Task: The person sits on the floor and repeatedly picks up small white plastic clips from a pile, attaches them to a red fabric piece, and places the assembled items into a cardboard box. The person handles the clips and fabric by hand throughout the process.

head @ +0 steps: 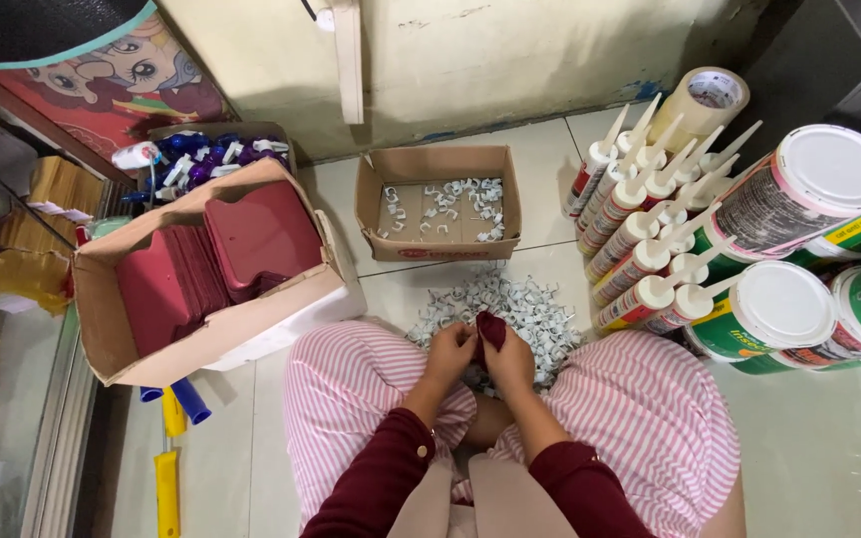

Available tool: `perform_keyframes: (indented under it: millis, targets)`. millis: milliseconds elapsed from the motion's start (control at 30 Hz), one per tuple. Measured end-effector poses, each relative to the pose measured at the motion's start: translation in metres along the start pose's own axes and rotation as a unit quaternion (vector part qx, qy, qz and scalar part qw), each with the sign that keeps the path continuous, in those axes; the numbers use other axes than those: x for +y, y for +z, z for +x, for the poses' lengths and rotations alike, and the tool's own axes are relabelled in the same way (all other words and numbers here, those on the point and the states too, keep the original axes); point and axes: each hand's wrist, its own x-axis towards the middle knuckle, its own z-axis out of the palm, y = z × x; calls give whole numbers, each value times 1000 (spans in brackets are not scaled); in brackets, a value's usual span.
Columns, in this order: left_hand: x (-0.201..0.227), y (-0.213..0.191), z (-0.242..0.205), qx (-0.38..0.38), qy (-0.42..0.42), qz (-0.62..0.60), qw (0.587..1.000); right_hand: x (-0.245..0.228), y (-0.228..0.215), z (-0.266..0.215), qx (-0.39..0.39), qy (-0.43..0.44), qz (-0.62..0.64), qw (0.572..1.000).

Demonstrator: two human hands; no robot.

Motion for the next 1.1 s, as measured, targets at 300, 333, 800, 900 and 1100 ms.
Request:
perform_keyframes:
  millis: [300,333,800,900,1100]
  targets:
    - [-40,16,12,48,-53,-201,977,8,-5,13,181,78,246,949]
    - [-37,15,12,47,-55,-201,977,11,-3,18,181,80,245,949]
    - [-17,13,-1,-22,18,-168,985,13,1,15,31,-35,45,998]
    - [-33,15,9,2,-27,-177,984,13,-7,22,88,-18,110,990]
    - [-33,12,19,27,-45,-272,961,-5,-6,17,0,-12,161,987]
